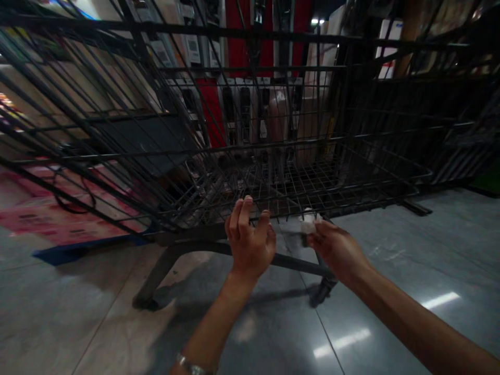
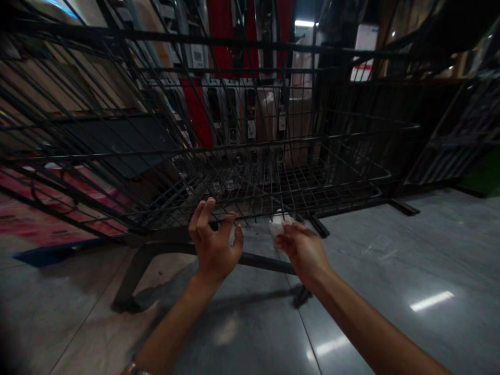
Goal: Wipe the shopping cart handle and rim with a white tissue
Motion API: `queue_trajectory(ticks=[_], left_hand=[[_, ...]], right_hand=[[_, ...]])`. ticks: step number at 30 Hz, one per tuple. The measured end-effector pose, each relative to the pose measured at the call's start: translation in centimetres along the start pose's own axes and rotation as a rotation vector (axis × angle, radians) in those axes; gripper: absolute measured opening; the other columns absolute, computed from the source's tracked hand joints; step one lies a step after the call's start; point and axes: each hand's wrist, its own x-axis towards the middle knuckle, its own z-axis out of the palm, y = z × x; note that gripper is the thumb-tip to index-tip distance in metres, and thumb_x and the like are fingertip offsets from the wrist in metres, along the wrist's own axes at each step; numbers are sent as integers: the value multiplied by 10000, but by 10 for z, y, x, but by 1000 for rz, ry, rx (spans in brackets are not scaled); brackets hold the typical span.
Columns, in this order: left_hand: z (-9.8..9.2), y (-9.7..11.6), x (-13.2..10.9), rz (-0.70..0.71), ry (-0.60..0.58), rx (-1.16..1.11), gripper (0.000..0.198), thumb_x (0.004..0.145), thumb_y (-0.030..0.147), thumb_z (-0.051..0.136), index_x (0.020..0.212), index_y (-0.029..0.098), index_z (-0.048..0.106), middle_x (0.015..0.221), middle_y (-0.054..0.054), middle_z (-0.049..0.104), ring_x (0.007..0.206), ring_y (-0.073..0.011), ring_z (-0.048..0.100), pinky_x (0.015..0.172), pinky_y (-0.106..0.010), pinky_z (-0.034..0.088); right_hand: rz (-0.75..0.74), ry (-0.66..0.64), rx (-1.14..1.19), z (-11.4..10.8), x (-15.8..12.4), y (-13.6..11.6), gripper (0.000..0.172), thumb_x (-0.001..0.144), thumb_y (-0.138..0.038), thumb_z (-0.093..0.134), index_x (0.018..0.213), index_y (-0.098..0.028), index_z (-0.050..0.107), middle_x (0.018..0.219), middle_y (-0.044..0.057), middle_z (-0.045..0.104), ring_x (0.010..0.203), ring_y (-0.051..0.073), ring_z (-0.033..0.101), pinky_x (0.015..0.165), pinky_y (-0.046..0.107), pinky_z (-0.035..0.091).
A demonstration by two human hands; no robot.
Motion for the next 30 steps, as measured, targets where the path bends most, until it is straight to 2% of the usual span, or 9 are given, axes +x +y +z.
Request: queue_trajectory(ticks=[3, 7, 11, 14, 17, 21, 25, 30], left_hand=[[-3, 0, 1, -6, -15, -7, 259, 761, 160, 616, 1016, 194, 595, 1376, -124, 347, 1339, -280, 287, 1060, -447, 338], [-7, -1, 4, -3, -35, -24, 271, 755, 172, 620, 1025, 186, 598, 1411, -123, 324, 1348, -293, 275, 1081, -466, 308], [-14, -2, 7, 22, -86, -21, 289, 754, 182, 621, 1041, 181, 591, 1430, -133, 294, 1352, -326, 260, 1089, -519, 284], [-21, -3, 8, 52, -142, 1, 306, 751, 174, 625, 1054, 164, 587, 1426, -157, 280, 1352, -343, 249, 1094, -538, 274], [-26, -4, 6, 76, -166, 10, 326, 745, 170, 633, 1068, 165, 581, 1425, -172, 274, 1346, -364, 247, 1090, -568, 266], [-30, -3, 4, 65, -174, -6, 387, 731, 173, 636, 1110, 197, 557, 1458, -153, 233, 1349, -386, 225, 1089, -615, 231], [-32, -3, 4, 67, -171, -6, 409, 727, 179, 639, 1125, 195, 543, 1465, -150, 214, 1359, -378, 203, 1101, -607, 207], [-35, -2, 2, 94, -176, 29, 365, 728, 190, 649, 1079, 149, 555, 1453, -177, 214, 1360, -371, 208, 1105, -572, 225]], right_hand=[[27, 37, 178, 17, 6, -1, 261, 492, -183, 768, 642, -181, 553, 631, -23, 636, 552, 112, 594, 511, 216, 484], [67, 59, 264, 43, 14, 9, 233, 549, -76, 656, 596, -194, 461, 505, -73, 544, 477, 79, 541, 476, 175, 440], [120, 73, 400, 61, 18, 28, 177, 582, -84, 572, 598, -199, 438, 489, -74, 519, 472, 104, 560, 494, 212, 458], [132, 72, 574, 59, 10, 44, 140, 593, -124, 602, 662, -194, 503, 568, -59, 577, 510, 100, 570, 517, 217, 465], [72, 50, 655, 49, -5, 57, 180, 590, -175, 665, 749, -195, 582, 709, -33, 645, 586, 92, 580, 572, 219, 487], [-40, 36, 615, 41, -19, 61, 216, 613, -216, 681, 823, -221, 631, 796, -36, 653, 695, 101, 594, 633, 222, 496], [-51, -17, 582, 41, -24, 60, 155, 714, -315, 622, 854, -248, 623, 874, -22, 658, 793, 134, 610, 708, 276, 504], [-29, 78, 538, 35, -25, 65, 306, 622, -234, 758, 895, -226, 618, 879, -18, 644, 777, 126, 602, 699, 254, 484]])
